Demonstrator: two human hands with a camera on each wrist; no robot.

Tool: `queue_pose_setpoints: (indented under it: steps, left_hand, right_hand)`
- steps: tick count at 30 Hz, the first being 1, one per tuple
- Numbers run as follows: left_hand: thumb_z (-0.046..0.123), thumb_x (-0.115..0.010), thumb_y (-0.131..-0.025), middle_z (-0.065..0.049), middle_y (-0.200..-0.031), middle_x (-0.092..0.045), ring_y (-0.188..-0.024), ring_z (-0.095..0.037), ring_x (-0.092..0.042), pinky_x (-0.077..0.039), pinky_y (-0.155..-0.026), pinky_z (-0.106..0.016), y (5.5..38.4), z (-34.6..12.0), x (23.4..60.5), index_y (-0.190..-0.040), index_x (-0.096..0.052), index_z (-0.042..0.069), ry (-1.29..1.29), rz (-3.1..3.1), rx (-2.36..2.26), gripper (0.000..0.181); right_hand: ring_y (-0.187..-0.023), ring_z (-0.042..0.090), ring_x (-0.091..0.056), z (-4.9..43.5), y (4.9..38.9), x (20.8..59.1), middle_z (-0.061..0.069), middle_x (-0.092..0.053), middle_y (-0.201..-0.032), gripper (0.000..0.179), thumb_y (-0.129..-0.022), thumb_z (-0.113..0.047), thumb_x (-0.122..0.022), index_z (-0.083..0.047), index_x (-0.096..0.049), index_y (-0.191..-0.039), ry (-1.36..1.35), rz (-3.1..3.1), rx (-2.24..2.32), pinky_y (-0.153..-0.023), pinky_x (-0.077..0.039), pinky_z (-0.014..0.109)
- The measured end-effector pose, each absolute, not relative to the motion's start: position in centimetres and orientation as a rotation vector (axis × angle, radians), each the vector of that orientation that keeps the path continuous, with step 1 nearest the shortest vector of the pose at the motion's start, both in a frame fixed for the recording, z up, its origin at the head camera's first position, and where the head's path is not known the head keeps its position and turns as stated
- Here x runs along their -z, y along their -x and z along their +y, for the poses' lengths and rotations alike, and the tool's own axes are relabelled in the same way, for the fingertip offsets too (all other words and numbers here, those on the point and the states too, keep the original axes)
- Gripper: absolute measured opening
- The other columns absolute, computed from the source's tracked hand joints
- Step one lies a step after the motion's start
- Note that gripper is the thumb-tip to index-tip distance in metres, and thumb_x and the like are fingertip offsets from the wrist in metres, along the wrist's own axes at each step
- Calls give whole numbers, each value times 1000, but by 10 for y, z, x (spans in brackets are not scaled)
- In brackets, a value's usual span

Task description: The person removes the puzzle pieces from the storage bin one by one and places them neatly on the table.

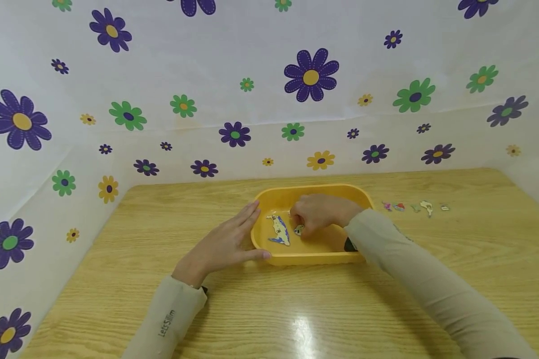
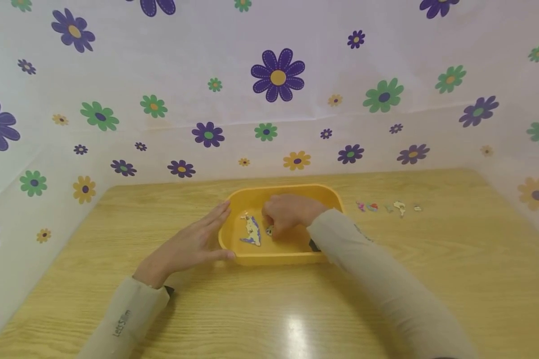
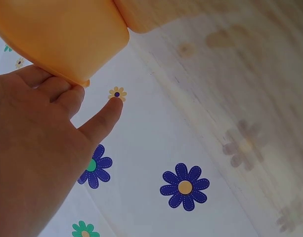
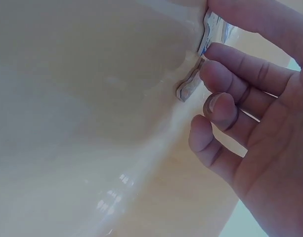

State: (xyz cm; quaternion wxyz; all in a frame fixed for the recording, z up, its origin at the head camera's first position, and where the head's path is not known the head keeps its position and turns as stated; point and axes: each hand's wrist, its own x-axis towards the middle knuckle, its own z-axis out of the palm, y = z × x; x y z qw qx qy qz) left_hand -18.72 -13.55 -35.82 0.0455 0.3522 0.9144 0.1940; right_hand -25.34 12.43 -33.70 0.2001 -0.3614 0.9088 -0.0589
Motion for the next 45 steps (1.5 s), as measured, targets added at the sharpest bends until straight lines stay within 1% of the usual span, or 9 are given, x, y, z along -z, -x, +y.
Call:
queue_pose_setpoints:
  steps: [5,9,11,16,21,23,28,37,45]
  left_hand:
    - [55,-70,-92,-13,-169,-8,-154,-28,-12,-20,-122,-46,186,-137,358,-159,-20,-2,-1074,2789,-596,101]
    - [56,-69,-92,-13,-169,-8,-154,-28,-12,-21,-121,-46,186,-137,358,-159,-20,-2,-1074,2797,-591,101]
    - [56,-69,-92,-13,-168,-8,-154,-28,-12,-21,-121,-47,186,-137,358,-160,-20,-2,-1071,2795,-600,101]
    - [56,-69,-92,-13,-169,-8,-154,-29,-12,-21,-121,-47,186,-135,357,-160,-20,-2,-1075,2784,-617,101]
    - [56,-70,-92,-14,-168,-8,-154,-29,-13,-22,-121,-47,186,-135,356,-159,-21,-2,-1080,2791,-609,102]
    - [56,-70,-92,-14,-168,-8,-154,-29,-13,-22,-121,-48,185,-135,357,-159,-21,-3,-1079,2793,-604,102]
    - [56,-69,-92,-13,-169,-8,-154,-29,-13,-22,-121,-48,186,-135,358,-159,-21,-2,-1073,2796,-599,102]
    - [53,-71,-92,-14,-168,-10,-154,-29,-14,-22,-121,-47,186,-134,359,-158,-22,-4,-1074,2797,-625,101]
    - [53,-71,-92,-14,-168,-9,-154,-29,-13,-22,-121,-47,187,-136,360,-159,-22,-4,-1081,2793,-617,100]
  right_hand:
    - [-75,14,-51,124,254,336,-3,-57,-80,15,-81,-17,-77,-10,-67,-90,1021,2559,199,-68,-44,25]
    - [-74,14,-53,126,255,331,-1,-62,-82,18,-83,-16,-77,-4,-70,-95,1066,2569,339,-69,-48,24]
    - [-74,14,-52,130,256,330,-1,-62,-82,18,-83,-14,-77,-3,-70,-96,1085,2571,403,-69,-49,25]
    - [-75,16,-52,144,261,325,0,-60,-81,15,-81,-10,-75,-4,-68,-93,1102,2597,443,-70,-48,29]
    - [-83,20,-54,152,261,317,3,-61,-89,17,-82,-11,-75,-5,-66,-95,1066,2587,472,-78,-51,34]
    - [-84,21,-54,154,260,313,5,-62,-91,17,-82,-11,-75,-5,-67,-95,1051,2584,475,-79,-51,35]
    - [-83,21,-54,162,260,306,6,-63,-90,17,-81,-9,-75,-5,-67,-95,1050,2600,467,-79,-51,36]
    - [-86,23,-55,173,258,288,5,-63,-92,18,-84,-9,-76,-4,-67,-99,1005,2661,437,-82,-53,38]
    - [-84,22,-55,188,255,276,6,-62,-91,17,-85,-8,-76,-5,-66,-98,996,2702,447,-77,-53,37]
